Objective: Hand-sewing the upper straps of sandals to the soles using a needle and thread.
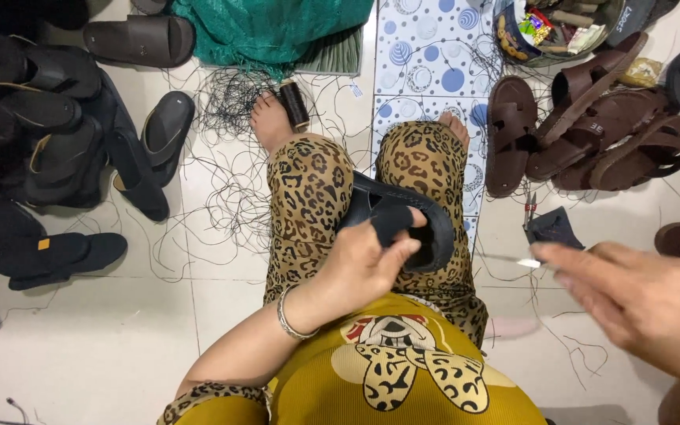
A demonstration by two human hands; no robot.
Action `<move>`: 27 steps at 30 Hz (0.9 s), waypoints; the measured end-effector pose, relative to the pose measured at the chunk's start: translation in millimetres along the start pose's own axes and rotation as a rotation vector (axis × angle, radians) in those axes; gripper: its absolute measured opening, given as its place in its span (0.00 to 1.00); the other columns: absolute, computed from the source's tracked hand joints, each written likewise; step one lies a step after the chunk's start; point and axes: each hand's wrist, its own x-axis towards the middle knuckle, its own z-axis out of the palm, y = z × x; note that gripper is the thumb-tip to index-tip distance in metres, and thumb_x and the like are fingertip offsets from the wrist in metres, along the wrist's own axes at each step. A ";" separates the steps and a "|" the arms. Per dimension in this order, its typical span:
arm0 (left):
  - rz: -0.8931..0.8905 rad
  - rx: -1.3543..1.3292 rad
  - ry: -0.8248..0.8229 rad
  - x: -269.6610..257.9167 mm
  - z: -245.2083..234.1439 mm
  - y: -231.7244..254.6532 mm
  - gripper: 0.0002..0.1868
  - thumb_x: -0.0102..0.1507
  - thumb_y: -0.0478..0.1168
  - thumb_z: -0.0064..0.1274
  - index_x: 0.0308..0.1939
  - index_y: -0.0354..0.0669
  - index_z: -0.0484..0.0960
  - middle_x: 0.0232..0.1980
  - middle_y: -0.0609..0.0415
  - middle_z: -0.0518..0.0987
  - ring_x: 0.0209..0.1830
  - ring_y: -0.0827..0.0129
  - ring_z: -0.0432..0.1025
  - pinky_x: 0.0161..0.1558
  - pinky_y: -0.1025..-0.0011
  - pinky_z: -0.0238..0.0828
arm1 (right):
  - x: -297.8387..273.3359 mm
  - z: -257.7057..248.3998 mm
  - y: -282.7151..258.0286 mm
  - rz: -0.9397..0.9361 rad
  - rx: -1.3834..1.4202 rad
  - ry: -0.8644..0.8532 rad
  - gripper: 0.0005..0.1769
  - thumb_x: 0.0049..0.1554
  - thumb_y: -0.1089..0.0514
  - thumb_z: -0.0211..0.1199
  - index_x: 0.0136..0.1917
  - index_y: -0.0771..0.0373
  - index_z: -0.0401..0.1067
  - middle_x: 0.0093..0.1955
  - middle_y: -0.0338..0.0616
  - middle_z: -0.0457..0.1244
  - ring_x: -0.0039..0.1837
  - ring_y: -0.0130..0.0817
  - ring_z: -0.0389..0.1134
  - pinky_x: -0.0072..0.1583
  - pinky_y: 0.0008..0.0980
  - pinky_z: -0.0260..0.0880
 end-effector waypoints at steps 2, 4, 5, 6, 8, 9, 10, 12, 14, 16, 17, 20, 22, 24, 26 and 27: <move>-0.045 -0.038 0.195 -0.5 1.8 -3.9 0.10 0.69 0.36 0.50 0.55 0.43 0.76 0.33 0.61 0.76 0.32 0.73 0.74 0.38 0.76 0.81 | -6.3 13.1 3.2 0.001 0.147 -0.069 0.28 0.54 0.33 0.56 0.68 0.31 0.70 0.45 0.19 0.72 0.38 0.19 0.72 0.30 0.29 0.67; -0.040 -0.041 0.241 -1.5 -3.4 -1.1 0.13 0.71 0.38 0.48 0.59 0.42 0.76 0.38 0.59 0.78 0.35 0.73 0.76 0.40 0.77 0.79 | -1.7 43.2 -4.6 0.085 0.550 -0.047 0.26 0.53 0.43 0.62 0.65 0.42 0.74 0.43 0.27 0.72 0.39 0.20 0.71 0.39 0.26 0.69; -0.031 -0.040 0.291 -0.6 -6.5 0.4 0.16 0.72 0.40 0.47 0.62 0.41 0.76 0.43 0.58 0.81 0.38 0.73 0.77 0.42 0.78 0.77 | 1.5 58.3 -7.8 0.164 0.948 -0.017 0.25 0.51 0.52 0.69 0.62 0.54 0.78 0.41 0.34 0.73 0.40 0.22 0.70 0.49 0.23 0.72; -0.030 -0.038 0.287 3.7 -7.6 8.5 0.16 0.72 0.40 0.47 0.62 0.41 0.76 0.43 0.58 0.81 0.38 0.73 0.77 0.42 0.78 0.77 | 8.0 66.1 -17.6 0.167 0.950 -0.013 0.25 0.51 0.52 0.69 0.62 0.54 0.78 0.41 0.34 0.73 0.40 0.22 0.70 0.49 0.23 0.72; -0.242 0.197 -0.070 10.3 -9.8 25.3 0.22 0.71 0.40 0.42 0.69 0.40 0.69 0.39 0.54 0.78 0.23 0.70 0.71 0.29 0.70 0.79 | 22.0 81.6 -37.6 0.201 1.231 0.099 0.13 0.54 0.61 0.67 0.54 0.60 0.80 0.52 0.45 0.73 0.55 0.34 0.74 0.63 0.31 0.78; -0.244 0.201 -0.069 8.2 -4.6 24.1 0.22 0.71 0.40 0.42 0.69 0.40 0.69 0.39 0.54 0.78 0.23 0.70 0.71 0.29 0.70 0.79 | 23.6 84.0 -41.2 0.198 1.234 0.101 0.13 0.54 0.61 0.67 0.54 0.60 0.80 0.52 0.45 0.73 0.55 0.34 0.74 0.63 0.31 0.78; -0.180 0.252 -0.061 6.0 0.6 23.0 0.27 0.70 0.43 0.47 0.71 0.36 0.66 0.30 0.57 0.76 0.30 0.63 0.73 0.34 0.64 0.77 | 25.0 86.3 -44.9 0.261 1.438 0.134 0.09 0.57 0.62 0.64 0.52 0.62 0.79 0.51 0.47 0.72 0.43 0.29 0.68 0.46 0.26 0.74; -0.112 0.305 -0.060 3.9 5.3 20.3 0.32 0.68 0.46 0.51 0.72 0.33 0.64 0.22 0.60 0.74 0.38 0.57 0.74 0.39 0.57 0.76 | 25.1 88.8 -46.7 0.330 1.643 0.177 0.07 0.60 0.63 0.61 0.50 0.64 0.79 0.50 0.49 0.70 0.30 0.23 0.62 0.29 0.20 0.69; -0.369 -0.168 -0.043 5.1 6.0 17.2 0.15 0.71 0.33 0.44 0.62 0.36 0.70 0.26 0.62 0.69 0.18 0.79 0.61 0.20 0.85 0.62 | 23.8 87.1 -39.3 0.339 1.947 0.249 0.12 0.66 0.59 0.56 0.41 0.66 0.69 0.45 0.54 0.69 0.29 0.30 0.61 0.28 0.24 0.66; -0.295 -0.126 0.095 -1.4 4.3 11.2 0.13 0.71 0.38 0.46 0.59 0.42 0.74 0.26 0.65 0.67 0.22 0.78 0.62 0.27 0.81 0.63 | 22.0 93.9 -38.3 0.343 2.021 0.204 0.09 0.66 0.59 0.57 0.44 0.64 0.69 0.40 0.49 0.68 0.29 0.26 0.59 0.28 0.23 0.63; -0.226 -0.083 0.236 -5.2 3.3 7.9 0.11 0.71 0.42 0.48 0.56 0.48 0.77 0.27 0.68 0.65 0.26 0.78 0.63 0.33 0.77 0.64 | 21.7 97.6 -38.0 0.348 2.098 0.149 0.06 0.66 0.59 0.57 0.47 0.62 0.70 0.35 0.45 0.67 0.28 0.23 0.57 0.28 0.21 0.60; -0.037 -0.089 0.284 -6.5 7.7 1.6 0.10 0.72 0.36 0.47 0.57 0.42 0.72 0.26 0.66 0.62 0.24 0.78 0.60 0.30 0.79 0.62 | 16.4 87.9 -51.4 0.449 1.994 0.087 0.05 0.64 0.58 0.58 0.52 0.61 0.67 0.28 0.41 0.63 0.25 0.22 0.51 0.26 0.20 0.53; -0.066 -0.118 0.303 -6.8 -3.6 3.9 0.10 0.71 0.38 0.48 0.57 0.43 0.73 0.26 0.67 0.62 0.24 0.78 0.61 0.32 0.79 0.65 | 17.1 90.4 -44.6 0.474 1.856 -0.015 0.06 0.63 0.62 0.58 0.54 0.61 0.71 0.28 0.41 0.64 0.24 0.21 0.52 0.24 0.20 0.53; -0.090 -0.153 0.322 -7.4 -11.7 10.2 0.11 0.71 0.40 0.49 0.56 0.43 0.75 0.25 0.68 0.63 0.25 0.79 0.62 0.35 0.79 0.69 | 17.5 92.2 -39.9 0.498 1.709 -0.111 0.09 0.62 0.65 0.57 0.55 0.62 0.74 0.27 0.40 0.66 0.22 0.20 0.54 0.22 0.19 0.54; -0.115 -0.591 0.205 -10.5 -17.9 20.6 0.12 0.70 0.38 0.54 0.56 0.43 0.76 0.26 0.68 0.62 0.24 0.82 0.58 0.31 0.85 0.61 | 19.3 92.9 -38.0 0.678 1.674 -0.340 0.11 0.59 0.69 0.59 0.48 0.70 0.83 0.24 0.52 0.68 0.21 0.26 0.54 0.23 0.24 0.52; -0.115 -0.592 0.209 -11.5 -12.9 25.1 0.12 0.70 0.38 0.54 0.56 0.43 0.76 0.26 0.68 0.62 0.24 0.82 0.58 0.31 0.85 0.61 | 23.8 97.9 -43.3 0.677 1.672 -0.344 0.11 0.59 0.69 0.59 0.48 0.70 0.83 0.24 0.52 0.68 0.21 0.26 0.54 0.23 0.24 0.52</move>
